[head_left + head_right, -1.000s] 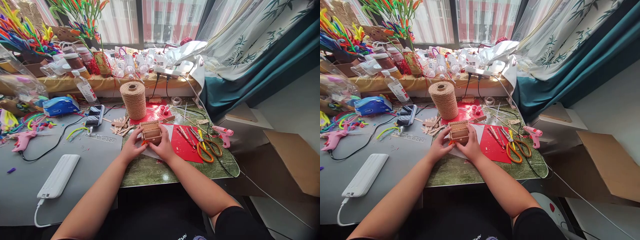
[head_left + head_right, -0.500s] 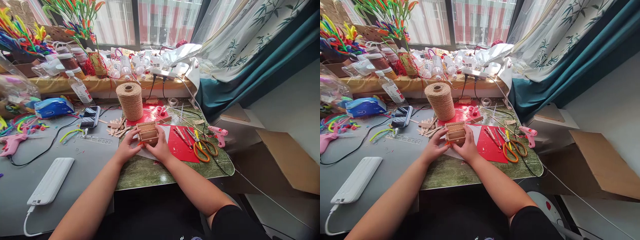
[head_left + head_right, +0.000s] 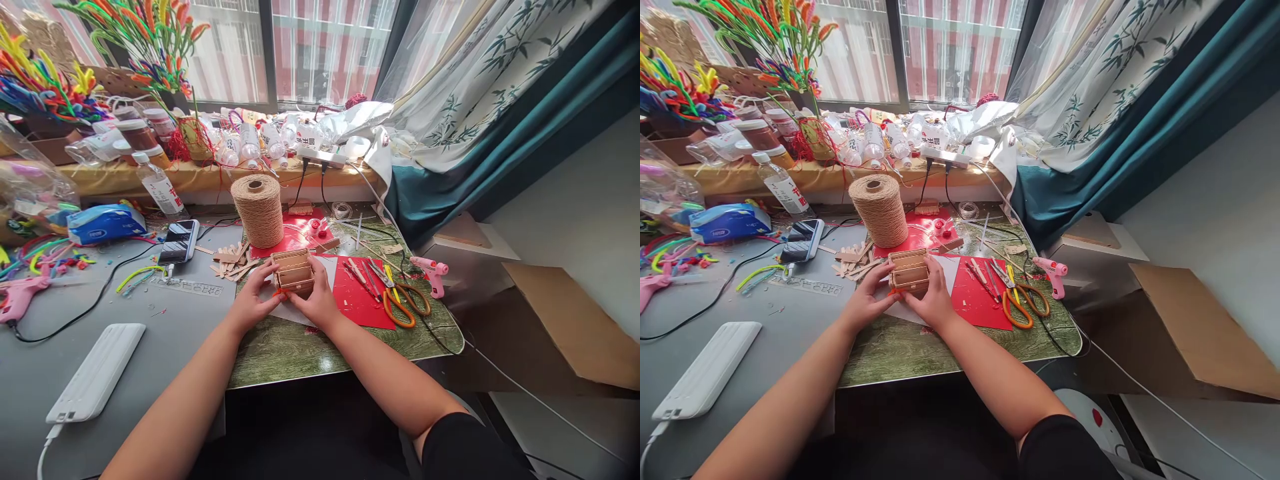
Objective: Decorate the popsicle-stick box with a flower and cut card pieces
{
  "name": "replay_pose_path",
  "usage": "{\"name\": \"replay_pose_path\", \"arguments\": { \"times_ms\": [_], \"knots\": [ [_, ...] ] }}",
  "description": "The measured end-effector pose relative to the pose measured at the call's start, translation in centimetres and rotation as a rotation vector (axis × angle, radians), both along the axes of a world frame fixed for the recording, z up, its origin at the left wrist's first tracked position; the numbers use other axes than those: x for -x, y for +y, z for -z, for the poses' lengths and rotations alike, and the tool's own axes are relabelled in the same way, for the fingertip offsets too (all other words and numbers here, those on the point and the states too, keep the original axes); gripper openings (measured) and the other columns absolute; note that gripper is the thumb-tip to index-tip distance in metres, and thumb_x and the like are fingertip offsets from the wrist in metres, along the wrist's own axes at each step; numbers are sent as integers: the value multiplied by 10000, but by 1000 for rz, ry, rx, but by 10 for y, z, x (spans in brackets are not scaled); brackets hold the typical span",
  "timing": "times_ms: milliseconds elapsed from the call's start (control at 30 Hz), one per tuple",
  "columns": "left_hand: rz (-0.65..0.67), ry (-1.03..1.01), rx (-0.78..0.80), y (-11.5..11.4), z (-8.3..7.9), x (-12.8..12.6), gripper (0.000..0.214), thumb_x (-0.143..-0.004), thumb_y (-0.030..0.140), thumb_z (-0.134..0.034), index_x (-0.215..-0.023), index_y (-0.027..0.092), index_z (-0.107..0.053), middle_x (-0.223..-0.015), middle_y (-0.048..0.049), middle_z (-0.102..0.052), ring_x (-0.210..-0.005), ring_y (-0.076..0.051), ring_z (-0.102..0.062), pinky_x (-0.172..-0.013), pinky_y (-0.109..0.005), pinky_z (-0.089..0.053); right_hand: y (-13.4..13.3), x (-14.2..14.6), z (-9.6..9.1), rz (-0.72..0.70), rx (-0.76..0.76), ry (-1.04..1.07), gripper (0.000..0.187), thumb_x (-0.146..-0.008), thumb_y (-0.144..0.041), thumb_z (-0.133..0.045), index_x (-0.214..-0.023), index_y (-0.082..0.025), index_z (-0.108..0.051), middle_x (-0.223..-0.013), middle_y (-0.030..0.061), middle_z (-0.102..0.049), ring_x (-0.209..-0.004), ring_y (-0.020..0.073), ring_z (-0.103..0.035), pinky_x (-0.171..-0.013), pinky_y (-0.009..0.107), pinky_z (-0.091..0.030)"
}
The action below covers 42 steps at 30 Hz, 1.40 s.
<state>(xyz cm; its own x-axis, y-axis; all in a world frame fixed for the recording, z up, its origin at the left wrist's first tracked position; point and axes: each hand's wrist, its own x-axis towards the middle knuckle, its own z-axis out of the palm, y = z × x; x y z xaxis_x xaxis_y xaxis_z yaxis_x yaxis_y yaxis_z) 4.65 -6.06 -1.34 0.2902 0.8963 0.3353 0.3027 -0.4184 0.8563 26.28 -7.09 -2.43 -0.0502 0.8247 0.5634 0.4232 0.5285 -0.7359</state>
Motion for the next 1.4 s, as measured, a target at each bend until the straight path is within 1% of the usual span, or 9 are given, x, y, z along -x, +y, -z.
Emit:
{"name": "replay_pose_path", "arguments": {
  "times_ms": [100, 200, 333, 467, 600, 867, 1100, 1300, 1400],
  "knots": [
    [25, -1, 11, -1, 3, 2, 767, -856, 453, -774, -1545, 376, -447, -1682, -69, -337, -1562, -347, -308, -1189, -522, -459, 0, -3, 0, -26, 8, -5, 974, -824, -362, -816, -1592, -279, -222, -1605, 161, -362, -1525, 311, -363, -1259, 537, -348],
    [51, -7, 26, -2, 3, 4, 840, -858, 468, -769, -1593, 370, -375, -1706, -73, -288, -1574, -354, -277, -1209, -548, -426, -3, -7, -2, -58, 51, -7, 1020, -811, -357, -819, -1611, -281, -190, -1629, 153, -338, -1524, 311, -369, -1251, 530, -367],
    [61, -12, 32, -3, -4, 5, 723, -926, 470, -683, -1583, 373, -399, -1718, -61, -263, -1581, -347, -262, -1207, -543, -432, -7, -6, -5, -22, 83, 9, 1088, -798, -396, -833, -1630, -274, -142, -1632, 163, -337, -1520, 323, -373, -1241, 545, -381],
    [51, 24, 11, -2, -9, 2, 723, -907, 456, -715, -1566, 367, -431, -1724, -60, -248, -1583, -357, -253, -1222, -546, -416, -6, 0, -5, 6, 70, -30, 1191, -756, -480, -877, -1636, -278, -102, -1652, 174, -288, -1547, 342, -315, -1256, 573, -345],
    [48, 9, 29, 0, -6, 3, 689, -896, 443, -736, -1529, 378, -473, -1708, -60, -288, -1563, -348, -307, -1182, -545, -471, -3, 3, -3, 20, 61, -48, 1126, -796, -477, -851, -1631, -293, -118, -1627, 170, -318, -1538, 336, -333, -1251, 576, -353],
    [24, 39, -13, 3, -1, 6, 702, -876, 473, -753, -1518, 387, -483, -1682, -70, -343, -1554, -355, -326, -1152, -550, -498, -1, 3, -1, 32, 44, -58, 1081, -803, -479, -850, -1619, -290, -167, -1602, 169, -350, -1527, 331, -350, -1253, 570, -351],
    [33, 72, -15, 3, 0, 8, 711, -900, 495, -718, -1547, 384, -444, -1703, -57, -307, -1573, -337, -290, -1172, -524, -476, 0, 1, 2, 17, 39, -47, 1078, -790, -487, -859, -1613, -300, -187, -1610, 170, -337, -1535, 336, -333, -1255, 586, -338],
    [91, 104, -31, -4, -6, 10, 912, -822, 496, -803, -1608, 387, -352, -1733, -42, -225, -1598, -347, -209, -1259, -537, -358, -3, -4, -2, -21, 25, -58, 969, -800, -446, -848, -1568, -311, -272, -1609, 151, -343, -1537, 329, -330, -1252, 601, -334],
    [79, 77, 1, -5, -6, 9, 868, -842, 515, -777, -1598, 392, -370, -1728, -39, -239, -1597, -344, -213, -1248, -528, -379, -3, -4, -3, -14, 21, -55, 945, -801, -461, -845, -1551, -305, -292, -1597, 156, -356, -1532, 328, -337, -1249, 599, -341]
  ]
}}
